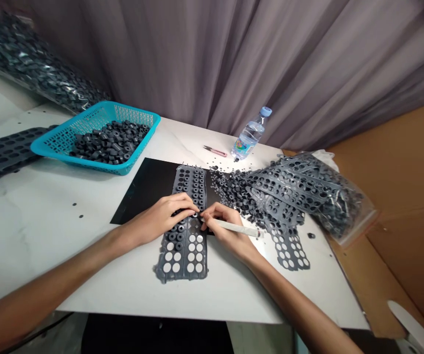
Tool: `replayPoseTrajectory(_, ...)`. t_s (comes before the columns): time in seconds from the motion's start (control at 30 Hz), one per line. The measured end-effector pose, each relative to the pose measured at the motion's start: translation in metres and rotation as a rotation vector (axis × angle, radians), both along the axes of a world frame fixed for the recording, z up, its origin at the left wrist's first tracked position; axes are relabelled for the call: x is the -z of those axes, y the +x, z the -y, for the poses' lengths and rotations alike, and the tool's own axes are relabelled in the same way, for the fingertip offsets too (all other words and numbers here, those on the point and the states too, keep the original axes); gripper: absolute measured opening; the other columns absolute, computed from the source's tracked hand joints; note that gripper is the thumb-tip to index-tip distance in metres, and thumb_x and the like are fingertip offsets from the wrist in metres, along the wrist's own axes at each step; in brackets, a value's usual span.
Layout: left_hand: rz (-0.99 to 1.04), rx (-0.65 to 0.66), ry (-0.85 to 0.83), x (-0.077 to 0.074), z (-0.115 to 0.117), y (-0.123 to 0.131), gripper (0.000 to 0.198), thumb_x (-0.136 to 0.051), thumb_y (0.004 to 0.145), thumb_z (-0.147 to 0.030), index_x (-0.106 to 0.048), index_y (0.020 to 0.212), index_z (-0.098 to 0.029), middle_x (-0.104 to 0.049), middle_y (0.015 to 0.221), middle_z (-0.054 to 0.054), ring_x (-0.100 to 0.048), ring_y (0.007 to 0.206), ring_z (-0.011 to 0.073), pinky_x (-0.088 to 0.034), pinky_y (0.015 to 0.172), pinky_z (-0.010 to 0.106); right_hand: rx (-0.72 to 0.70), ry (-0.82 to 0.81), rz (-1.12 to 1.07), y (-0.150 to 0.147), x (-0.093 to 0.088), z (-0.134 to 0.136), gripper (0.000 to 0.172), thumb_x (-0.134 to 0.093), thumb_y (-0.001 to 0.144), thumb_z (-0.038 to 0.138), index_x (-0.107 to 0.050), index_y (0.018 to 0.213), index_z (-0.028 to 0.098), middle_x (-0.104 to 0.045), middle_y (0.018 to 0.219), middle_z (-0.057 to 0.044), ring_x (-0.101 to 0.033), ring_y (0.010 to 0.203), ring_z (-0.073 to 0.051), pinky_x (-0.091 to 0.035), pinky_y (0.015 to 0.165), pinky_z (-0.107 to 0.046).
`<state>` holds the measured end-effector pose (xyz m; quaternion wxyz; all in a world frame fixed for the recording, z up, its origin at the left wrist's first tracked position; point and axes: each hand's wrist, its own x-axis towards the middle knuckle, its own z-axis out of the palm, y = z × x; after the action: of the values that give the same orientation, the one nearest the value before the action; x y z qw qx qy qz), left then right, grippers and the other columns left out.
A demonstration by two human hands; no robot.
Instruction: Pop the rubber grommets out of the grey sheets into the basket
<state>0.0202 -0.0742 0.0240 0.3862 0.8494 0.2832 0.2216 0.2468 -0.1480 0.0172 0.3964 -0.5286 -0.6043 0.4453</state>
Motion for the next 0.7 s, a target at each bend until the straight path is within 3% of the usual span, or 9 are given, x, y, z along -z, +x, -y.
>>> replayPoseTrajectory(0.2,-0.063,0.021,0.092,-0.003,0.005,0.0,0.023,-0.055,0.108,-0.032,-0.073,0.12,-0.025,-0.067,0.122,0.004,-0.065,0.117,0.0208,-0.049,0.105,0.034,-0.013,-0.004,-0.013,0.002,0.002,0.0,0.007,-0.061,0.096,0.022,-0.068,0.094,0.019,-0.075,0.082,-0.002,-0.069,0.073,-0.016,-0.049,0.068,-0.026)
replayPoseTrajectory(0.47,-0.077,0.062,0.157,-0.004,0.003,-0.001,0.025,-0.05,0.11,-0.024,-0.073,0.119,-0.023,-0.067,0.124,0.004,-0.065,0.12,0.0186,-0.049,0.107,0.032,-0.014,0.012,0.044,0.001,-0.001,0.0,0.01,-0.061,0.096,0.024,-0.068,0.092,0.019,-0.075,0.081,-0.002,-0.068,0.073,-0.017,-0.048,0.067,-0.027)
replayPoseTrajectory(0.7,-0.08,0.027,0.364,-0.003,0.015,0.009,0.027,-0.047,0.11,-0.023,-0.074,0.107,-0.018,-0.072,0.113,0.008,-0.067,0.108,0.0248,-0.05,0.103,0.044,-0.005,0.092,0.215,-0.001,-0.005,0.004,0.013,-0.059,0.098,0.027,-0.068,0.09,0.021,-0.071,0.081,-0.001,-0.064,0.073,-0.017,-0.047,0.068,-0.028)
